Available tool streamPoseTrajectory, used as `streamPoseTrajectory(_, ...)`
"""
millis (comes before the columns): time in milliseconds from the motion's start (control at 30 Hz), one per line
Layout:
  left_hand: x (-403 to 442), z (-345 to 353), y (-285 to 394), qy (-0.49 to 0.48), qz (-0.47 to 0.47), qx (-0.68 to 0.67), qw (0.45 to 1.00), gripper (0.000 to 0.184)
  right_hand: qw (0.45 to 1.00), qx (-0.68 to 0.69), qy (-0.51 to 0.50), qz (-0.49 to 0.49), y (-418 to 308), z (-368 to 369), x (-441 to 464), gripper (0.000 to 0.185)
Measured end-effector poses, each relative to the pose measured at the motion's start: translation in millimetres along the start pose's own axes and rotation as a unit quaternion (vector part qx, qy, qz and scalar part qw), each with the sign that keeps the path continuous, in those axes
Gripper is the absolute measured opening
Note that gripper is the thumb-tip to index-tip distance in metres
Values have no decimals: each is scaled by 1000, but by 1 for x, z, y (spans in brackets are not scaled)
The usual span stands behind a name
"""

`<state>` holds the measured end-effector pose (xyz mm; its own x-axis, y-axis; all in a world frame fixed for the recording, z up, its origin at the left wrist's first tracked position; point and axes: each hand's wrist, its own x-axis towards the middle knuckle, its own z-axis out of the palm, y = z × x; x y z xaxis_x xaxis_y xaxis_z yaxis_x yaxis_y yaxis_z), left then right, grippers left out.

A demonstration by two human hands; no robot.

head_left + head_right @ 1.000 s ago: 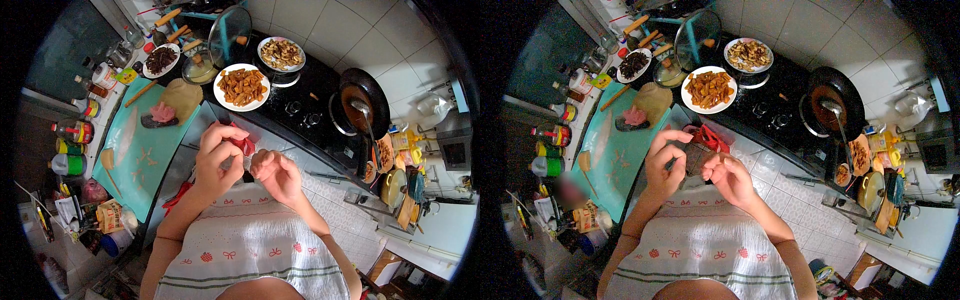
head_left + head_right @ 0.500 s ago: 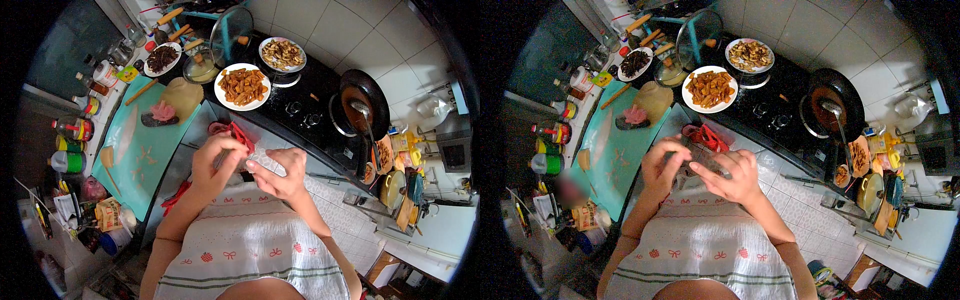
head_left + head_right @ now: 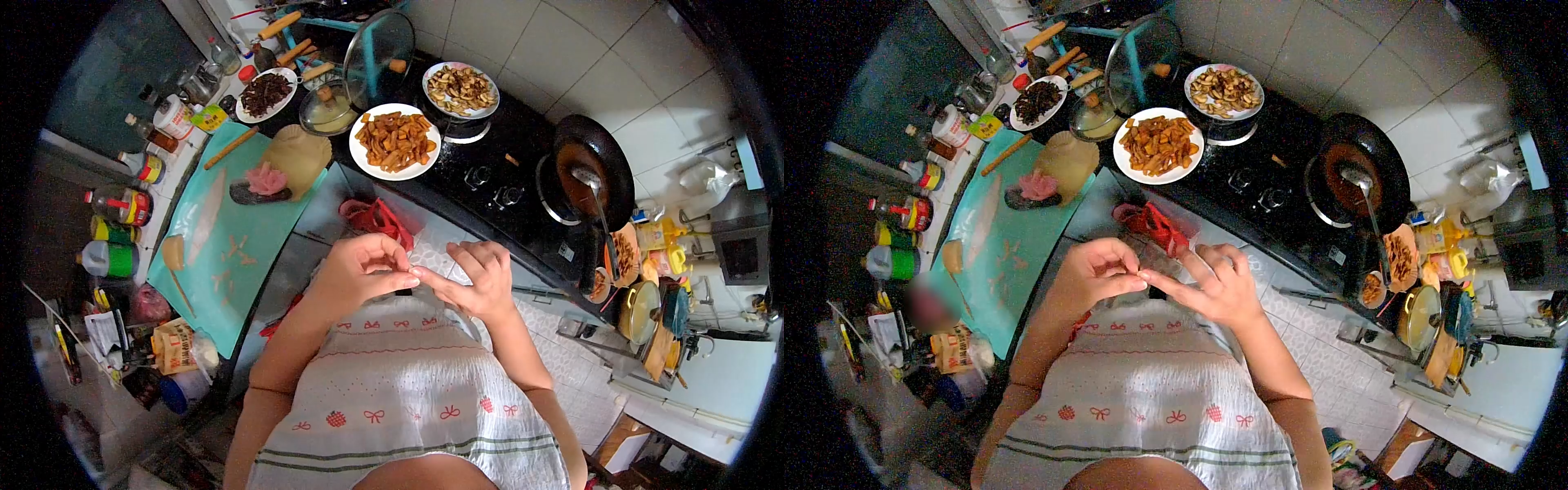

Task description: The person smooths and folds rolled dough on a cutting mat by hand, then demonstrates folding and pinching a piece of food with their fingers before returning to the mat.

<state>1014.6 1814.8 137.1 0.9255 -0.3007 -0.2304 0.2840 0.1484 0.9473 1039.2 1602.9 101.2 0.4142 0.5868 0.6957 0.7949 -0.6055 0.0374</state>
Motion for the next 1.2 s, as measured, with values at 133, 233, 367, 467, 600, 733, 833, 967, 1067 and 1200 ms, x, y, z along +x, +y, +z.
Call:
streamPoseTrajectory(133, 1, -5, 5, -30, -49, 6, 998, 15, 1000, -14, -10, -23, 2, 0, -4, 47)
streamPoseTrajectory(233, 4, -8, 7, -53, -68, 36, 996, 14, 999, -6, -3, -36, 4, 2, -4, 47)
streamPoseTrajectory(367, 7, -12, 0, -78, -58, 36, 995, 13, 997, -14, 2, -71, 10, 4, -3, 37)
streamPoseTrajectory(467, 9, -14, -3, -90, -60, 25, 994, 13, 996, -14, -5, -83, 13, 5, -5, 40)
streamPoseTrajectory(600, 11, -17, -6, -105, -80, 34, 991, 13, 994, -12, -18, -103, 16, 4, -3, 45)
streamPoseTrajectory(733, 13, -20, -9, -118, -90, 42, 988, 13, 993, -3, -28, -116, 18, 4, -3, 47)
streamPoseTrajectory(833, 14, -20, -10, -111, -81, 39, 990, 12, 995, 8, -38, -87, 15, 5, -4, 46)
streamPoseTrajectory(967, 13, -15, -7, -58, -75, 22, 995, 17, 995, 3, -66, -70, 13, 0, 3, 49)
streamPoseTrajectory(1067, 11, -11, -7, -19, -52, 18, 998, 15, 996, 24, -66, -49, 11, 2, 4, 55)
streamPoseTrajectory(1200, 9, -8, -10, 11, -24, -19, 999, 14, 997, 53, -57, -22, 8, 5, 4, 52)
